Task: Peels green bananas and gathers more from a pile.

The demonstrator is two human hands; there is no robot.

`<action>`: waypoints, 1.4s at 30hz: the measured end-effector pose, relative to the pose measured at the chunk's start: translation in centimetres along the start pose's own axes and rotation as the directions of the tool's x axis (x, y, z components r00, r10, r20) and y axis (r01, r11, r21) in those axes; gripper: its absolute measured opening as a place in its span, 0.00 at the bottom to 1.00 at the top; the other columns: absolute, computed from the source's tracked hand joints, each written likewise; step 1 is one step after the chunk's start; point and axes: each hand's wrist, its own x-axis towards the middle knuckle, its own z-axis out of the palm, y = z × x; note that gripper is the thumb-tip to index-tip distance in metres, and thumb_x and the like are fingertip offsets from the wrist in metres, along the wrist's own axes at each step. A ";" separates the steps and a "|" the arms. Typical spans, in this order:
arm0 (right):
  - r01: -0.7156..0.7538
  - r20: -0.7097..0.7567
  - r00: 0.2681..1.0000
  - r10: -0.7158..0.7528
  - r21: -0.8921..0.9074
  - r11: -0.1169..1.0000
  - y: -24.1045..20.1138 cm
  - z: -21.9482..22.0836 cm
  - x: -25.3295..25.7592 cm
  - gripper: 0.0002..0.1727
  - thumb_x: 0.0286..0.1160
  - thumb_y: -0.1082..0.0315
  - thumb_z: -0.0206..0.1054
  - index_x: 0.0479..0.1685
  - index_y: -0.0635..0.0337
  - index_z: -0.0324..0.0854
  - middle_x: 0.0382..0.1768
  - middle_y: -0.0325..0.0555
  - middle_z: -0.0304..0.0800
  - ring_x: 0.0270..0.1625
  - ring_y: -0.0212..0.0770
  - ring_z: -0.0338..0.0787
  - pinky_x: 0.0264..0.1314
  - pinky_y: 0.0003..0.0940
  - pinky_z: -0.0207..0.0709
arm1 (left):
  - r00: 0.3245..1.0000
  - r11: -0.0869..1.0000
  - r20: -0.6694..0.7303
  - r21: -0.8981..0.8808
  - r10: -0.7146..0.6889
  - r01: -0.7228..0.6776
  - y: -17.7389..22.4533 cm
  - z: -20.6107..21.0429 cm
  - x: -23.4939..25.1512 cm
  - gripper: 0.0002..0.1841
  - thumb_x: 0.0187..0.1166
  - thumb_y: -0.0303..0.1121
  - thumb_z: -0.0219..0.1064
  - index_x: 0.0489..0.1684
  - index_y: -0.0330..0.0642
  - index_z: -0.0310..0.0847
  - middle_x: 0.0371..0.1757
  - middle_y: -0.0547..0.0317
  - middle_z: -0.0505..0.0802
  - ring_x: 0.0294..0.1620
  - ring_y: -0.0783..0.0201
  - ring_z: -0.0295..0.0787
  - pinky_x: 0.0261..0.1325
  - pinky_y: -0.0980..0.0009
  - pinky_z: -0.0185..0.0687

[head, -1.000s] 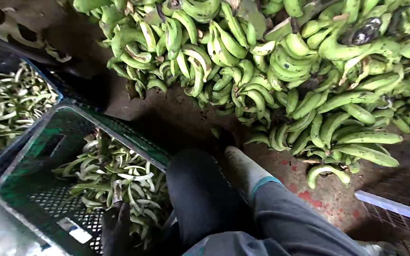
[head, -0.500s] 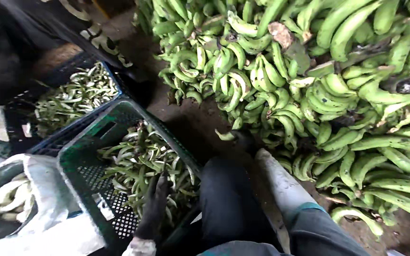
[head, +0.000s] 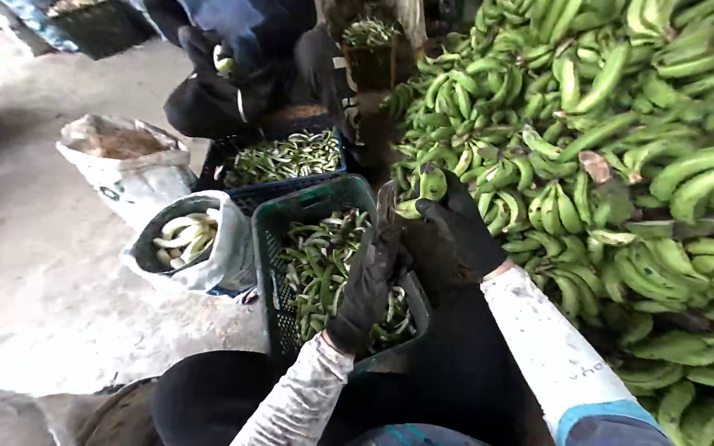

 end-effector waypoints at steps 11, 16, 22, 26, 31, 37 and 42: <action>-0.188 0.085 0.981 0.172 0.603 0.775 -2.0 5.0 2.6 0.20 0.88 0.46 0.49 0.69 0.39 0.74 0.45 0.38 0.91 0.40 0.34 0.90 0.36 0.31 0.86 | 0.923 0.884 -0.009 0.283 -0.385 0.372 -0.4 -7.7 -3.2 0.26 0.94 0.51 0.45 0.78 0.43 0.69 0.45 0.56 0.88 0.37 0.67 0.86 0.41 0.67 0.87; -0.172 0.110 0.985 0.134 0.526 0.833 -0.1 7.5 2.5 0.21 0.89 0.42 0.50 0.60 0.43 0.80 0.39 0.32 0.90 0.36 0.26 0.89 0.36 0.26 0.87 | 0.988 0.841 0.142 0.541 -0.062 -0.025 4.0 -10.1 -1.5 0.24 0.89 0.52 0.55 0.73 0.48 0.78 0.48 0.60 0.90 0.42 0.69 0.86 0.49 0.64 0.86; -0.131 0.098 0.991 0.093 0.510 0.850 1.1 10.5 1.6 0.20 0.89 0.44 0.49 0.64 0.40 0.79 0.43 0.31 0.91 0.40 0.25 0.90 0.40 0.25 0.87 | 0.981 0.737 0.189 0.669 -0.038 -0.100 2.8 -11.7 -0.8 0.20 0.87 0.47 0.60 0.70 0.48 0.80 0.52 0.54 0.89 0.47 0.59 0.88 0.52 0.54 0.87; -0.237 0.211 0.970 0.121 0.716 0.657 2.5 13.1 1.2 0.19 0.87 0.46 0.52 0.51 0.45 0.84 0.36 0.35 0.91 0.34 0.28 0.90 0.34 0.27 0.87 | 0.994 0.614 0.103 0.782 0.041 -0.107 0.7 -13.1 -0.4 0.21 0.82 0.43 0.66 0.72 0.49 0.81 0.52 0.47 0.90 0.49 0.48 0.89 0.51 0.45 0.85; -0.430 0.333 0.903 0.272 0.712 0.555 2.1 14.8 -1.5 0.21 0.90 0.49 0.46 0.52 0.51 0.81 0.30 0.41 0.89 0.26 0.32 0.89 0.26 0.28 0.86 | 0.962 0.600 -0.241 0.791 0.128 0.119 0.4 -16.8 1.5 0.23 0.87 0.47 0.62 0.75 0.46 0.78 0.60 0.39 0.88 0.60 0.40 0.87 0.60 0.37 0.82; -0.171 0.100 0.985 0.142 0.697 0.696 3.1 12.0 0.3 0.21 0.87 0.42 0.51 0.53 0.43 0.84 0.37 0.33 0.92 0.37 0.26 0.91 0.35 0.25 0.88 | 0.993 0.756 0.021 0.646 0.119 -0.105 2.5 -14.8 -0.6 0.17 0.87 0.44 0.61 0.64 0.46 0.83 0.46 0.56 0.91 0.43 0.62 0.89 0.48 0.56 0.88; -0.033 -0.082 0.994 0.067 0.365 0.930 1.8 11.1 0.2 0.21 0.89 0.45 0.51 0.69 0.43 0.76 0.48 0.30 0.88 0.47 0.24 0.88 0.47 0.26 0.86 | 0.986 0.744 0.166 0.659 -0.003 -0.109 1.3 -12.2 -2.5 0.19 0.85 0.43 0.64 0.69 0.48 0.82 0.50 0.55 0.90 0.45 0.61 0.90 0.50 0.56 0.88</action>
